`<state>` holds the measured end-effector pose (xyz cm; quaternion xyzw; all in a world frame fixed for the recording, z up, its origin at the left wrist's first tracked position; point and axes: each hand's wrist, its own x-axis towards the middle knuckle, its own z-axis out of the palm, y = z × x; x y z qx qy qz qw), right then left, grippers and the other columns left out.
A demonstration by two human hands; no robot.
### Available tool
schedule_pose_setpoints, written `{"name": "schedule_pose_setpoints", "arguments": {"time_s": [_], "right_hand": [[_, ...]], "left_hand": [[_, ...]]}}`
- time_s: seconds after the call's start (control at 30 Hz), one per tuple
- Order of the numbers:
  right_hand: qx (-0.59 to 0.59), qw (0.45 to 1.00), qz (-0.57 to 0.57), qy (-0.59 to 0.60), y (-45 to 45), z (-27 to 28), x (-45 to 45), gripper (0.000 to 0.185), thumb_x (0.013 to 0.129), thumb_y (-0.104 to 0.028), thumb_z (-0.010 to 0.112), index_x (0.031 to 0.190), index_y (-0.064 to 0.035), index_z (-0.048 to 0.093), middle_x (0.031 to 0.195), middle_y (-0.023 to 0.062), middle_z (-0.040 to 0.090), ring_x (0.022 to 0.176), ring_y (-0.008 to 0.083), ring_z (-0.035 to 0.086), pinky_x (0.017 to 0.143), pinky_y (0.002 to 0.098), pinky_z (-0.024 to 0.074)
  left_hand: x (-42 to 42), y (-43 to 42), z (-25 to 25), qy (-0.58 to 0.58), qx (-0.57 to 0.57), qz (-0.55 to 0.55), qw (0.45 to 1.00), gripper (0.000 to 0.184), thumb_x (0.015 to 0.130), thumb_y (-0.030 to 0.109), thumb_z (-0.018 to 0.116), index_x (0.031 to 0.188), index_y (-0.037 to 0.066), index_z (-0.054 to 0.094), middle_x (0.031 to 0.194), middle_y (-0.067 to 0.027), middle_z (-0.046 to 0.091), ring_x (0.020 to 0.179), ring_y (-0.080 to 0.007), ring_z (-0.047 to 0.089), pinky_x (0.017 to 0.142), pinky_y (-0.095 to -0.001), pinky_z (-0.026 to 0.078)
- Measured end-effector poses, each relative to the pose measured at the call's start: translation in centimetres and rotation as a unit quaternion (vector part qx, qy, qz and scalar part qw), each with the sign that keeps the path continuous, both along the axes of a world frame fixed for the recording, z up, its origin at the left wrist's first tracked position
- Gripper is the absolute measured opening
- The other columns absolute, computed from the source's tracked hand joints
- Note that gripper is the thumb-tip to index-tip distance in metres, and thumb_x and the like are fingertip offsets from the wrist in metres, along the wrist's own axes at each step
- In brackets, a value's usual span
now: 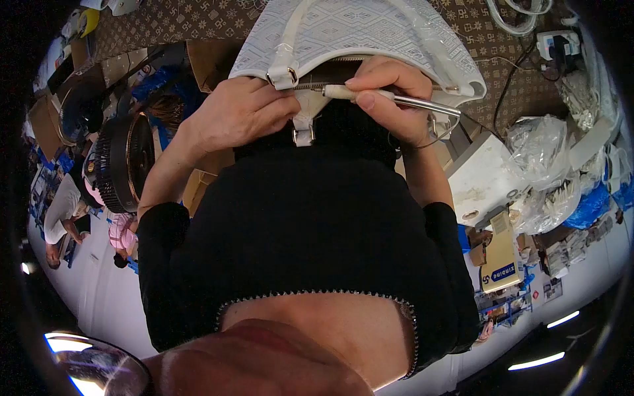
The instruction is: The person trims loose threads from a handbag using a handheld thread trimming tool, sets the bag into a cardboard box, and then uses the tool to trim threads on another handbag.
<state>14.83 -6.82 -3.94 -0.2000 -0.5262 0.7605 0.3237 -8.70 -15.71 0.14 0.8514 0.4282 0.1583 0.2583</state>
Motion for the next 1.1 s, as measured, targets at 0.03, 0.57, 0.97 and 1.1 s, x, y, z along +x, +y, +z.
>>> {"name": "schedule_pose_setpoints", "arguments": {"time_s": [0.03, 0.57, 0.97, 1.1], "right_hand": [[0.001, 1.000, 0.000, 0.001, 0.0, 0.0, 0.0, 0.013, 0.077, -0.005, 0.063, 0.088, 0.0027, 0.063, 0.079, 0.0111, 0.060, 0.070, 0.0157, 0.055, 0.065, 0.0266, 0.0438], [-0.025, 1.000, -0.004, 0.017, 0.0, 0.3, -0.3, 0.014, 0.078, -0.006, 0.063, 0.089, 0.0030, 0.062, 0.077, 0.0112, 0.059, 0.070, 0.0160, 0.054, 0.065, 0.0268, 0.0434], [-0.040, 0.999, -0.019, 0.006, -0.3, -0.2, 0.4, 0.015, 0.077, -0.007, 0.063, 0.088, 0.0025, 0.063, 0.080, 0.0109, 0.060, 0.072, 0.0161, 0.054, 0.067, 0.0269, 0.0436], [-0.036, 0.999, -0.011, 0.010, -0.3, -0.2, 0.2, 0.015, 0.077, -0.007, 0.063, 0.089, 0.0023, 0.063, 0.081, 0.0110, 0.060, 0.073, 0.0163, 0.054, 0.068, 0.0274, 0.0435]], "left_hand": [[0.0, 0.0, -0.1, 0.001, 0.001, 0.000, 1.000, 0.013, 0.079, 0.017, 0.060, 0.088, 0.008, 0.055, 0.080, -0.0015, 0.055, 0.067, -0.0162, 0.055, 0.059, -0.0277, 0.047], [0.4, 0.6, -0.6, -0.201, -0.349, 0.114, 0.908, 0.019, 0.075, 0.020, 0.053, 0.080, 0.003, 0.059, 0.063, -0.0106, 0.053, 0.057, -0.0230, 0.054, 0.056, -0.0330, 0.042], [-1.2, 0.7, -1.1, -0.511, -0.513, 0.089, 0.684, 0.016, 0.074, 0.019, 0.044, 0.064, 0.006, 0.040, 0.064, -0.0029, 0.051, 0.065, -0.0124, 0.049, 0.060, -0.0225, 0.036], [-3.8, 0.0, -0.1, -0.472, -0.510, 0.134, 0.706, 0.015, 0.075, 0.018, 0.048, 0.069, 0.005, 0.046, 0.063, -0.0014, 0.051, 0.062, -0.0096, 0.049, 0.057, -0.0210, 0.040]]}}
